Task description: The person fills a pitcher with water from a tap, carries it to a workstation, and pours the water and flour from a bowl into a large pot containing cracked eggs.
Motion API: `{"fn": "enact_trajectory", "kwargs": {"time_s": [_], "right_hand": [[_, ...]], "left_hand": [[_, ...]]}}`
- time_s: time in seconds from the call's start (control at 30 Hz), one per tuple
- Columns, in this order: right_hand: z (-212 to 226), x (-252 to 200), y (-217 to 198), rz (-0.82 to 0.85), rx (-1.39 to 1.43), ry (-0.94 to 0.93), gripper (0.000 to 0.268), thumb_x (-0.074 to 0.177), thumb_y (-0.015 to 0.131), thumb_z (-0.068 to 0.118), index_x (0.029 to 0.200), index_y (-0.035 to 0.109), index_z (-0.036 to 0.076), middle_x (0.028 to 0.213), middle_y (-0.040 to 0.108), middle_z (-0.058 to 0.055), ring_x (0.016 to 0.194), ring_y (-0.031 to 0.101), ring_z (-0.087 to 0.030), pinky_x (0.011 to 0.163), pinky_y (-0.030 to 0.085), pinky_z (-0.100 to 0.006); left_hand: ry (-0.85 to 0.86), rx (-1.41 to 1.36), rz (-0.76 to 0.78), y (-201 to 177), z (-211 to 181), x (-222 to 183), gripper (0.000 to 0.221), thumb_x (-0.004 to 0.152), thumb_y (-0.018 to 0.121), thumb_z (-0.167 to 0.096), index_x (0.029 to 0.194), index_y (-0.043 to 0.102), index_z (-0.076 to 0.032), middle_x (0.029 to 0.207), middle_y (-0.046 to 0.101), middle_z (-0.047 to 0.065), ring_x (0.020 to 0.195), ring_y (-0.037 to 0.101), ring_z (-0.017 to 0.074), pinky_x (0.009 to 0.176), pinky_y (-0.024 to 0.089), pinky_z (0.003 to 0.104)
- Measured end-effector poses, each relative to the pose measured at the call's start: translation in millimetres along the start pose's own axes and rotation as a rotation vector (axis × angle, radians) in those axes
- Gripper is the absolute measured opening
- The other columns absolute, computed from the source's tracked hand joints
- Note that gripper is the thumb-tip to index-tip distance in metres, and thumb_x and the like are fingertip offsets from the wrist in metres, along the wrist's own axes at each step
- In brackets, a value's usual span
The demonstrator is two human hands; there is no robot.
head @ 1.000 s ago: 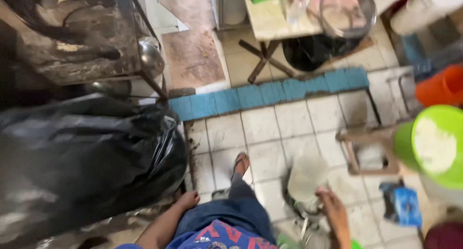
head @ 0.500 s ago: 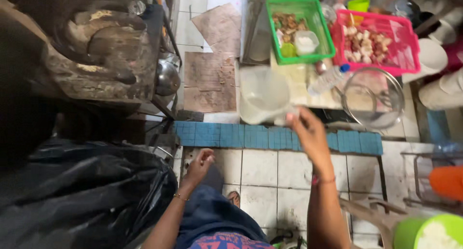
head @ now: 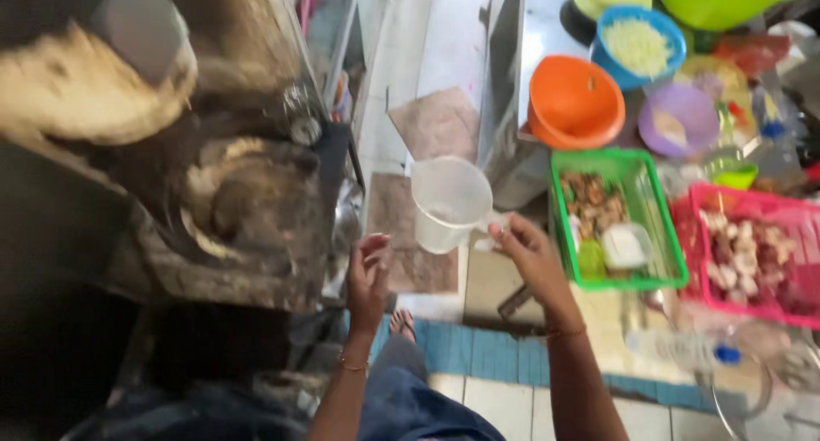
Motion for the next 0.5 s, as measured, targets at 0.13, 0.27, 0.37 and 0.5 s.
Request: {"fn": "enact_trajectory", "kwargs": {"time_s": [0.13, 0.27, 0.37, 0.5], "right_hand": [[30, 56, 29, 0.001, 0.036, 0.121, 0.021, 0.098, 0.074, 0.028, 0.098, 0.071, 0.007, 0.086, 0.061, 0.000, 0.083, 0.059, -0.013, 0.088, 0.058, -0.040], [91, 96, 43, 0.080, 0.037, 0.088, 0.019, 0.098, 0.072, 0.027, 0.101, 0.071, 0.008, 0.084, 0.059, 0.002, 0.082, 0.059, -0.010, 0.087, 0.060, -0.037], [124, 125, 40, 0.110, 0.010, 0.055, 0.013, 0.099, 0.071, 0.020, 0.097, 0.071, 0.008, 0.083, 0.060, 0.001, 0.085, 0.061, -0.012, 0.084, 0.059, -0.037], [131, 175, 33, 0.111, 0.015, 0.078, 0.015, 0.098, 0.071, 0.021, 0.099, 0.071, 0.007, 0.085, 0.060, 0.001, 0.086, 0.060, -0.014, 0.088, 0.058, -0.038]], "left_hand": [[0.168, 0.180, 0.092, 27, -74, 94, 0.059, 0.090, 0.072, -0.023, 0.143, 0.049, -0.009, 0.141, 0.056, 0.013, 0.134, 0.051, 0.0315, 0.109, 0.041, 0.042], [0.279, 0.324, 0.205, 56, -95, 161, 0.121, 0.069, 0.092, -0.044, 0.160, 0.023, -0.005, 0.162, 0.029, 0.026, 0.148, 0.024, 0.0544, 0.123, 0.017, 0.062], [0.267, 0.302, 0.254, 77, -102, 205, 0.126, 0.063, 0.095, -0.040, 0.160, 0.022, -0.005, 0.163, 0.028, 0.023, 0.150, 0.020, 0.0531, 0.124, 0.014, 0.060], [0.251, 0.240, 0.310, 104, -75, 264, 0.132, 0.053, 0.101, -0.036, 0.155, 0.026, -0.002, 0.152, 0.037, 0.031, 0.144, 0.031, 0.0552, 0.123, 0.020, 0.062]]}}
Point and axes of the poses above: each hand's wrist, its own x-axis towards the middle knuckle, its own y-axis out of the palm, z = x × y, the point moved 10 cm from there along x, towards the middle knuckle
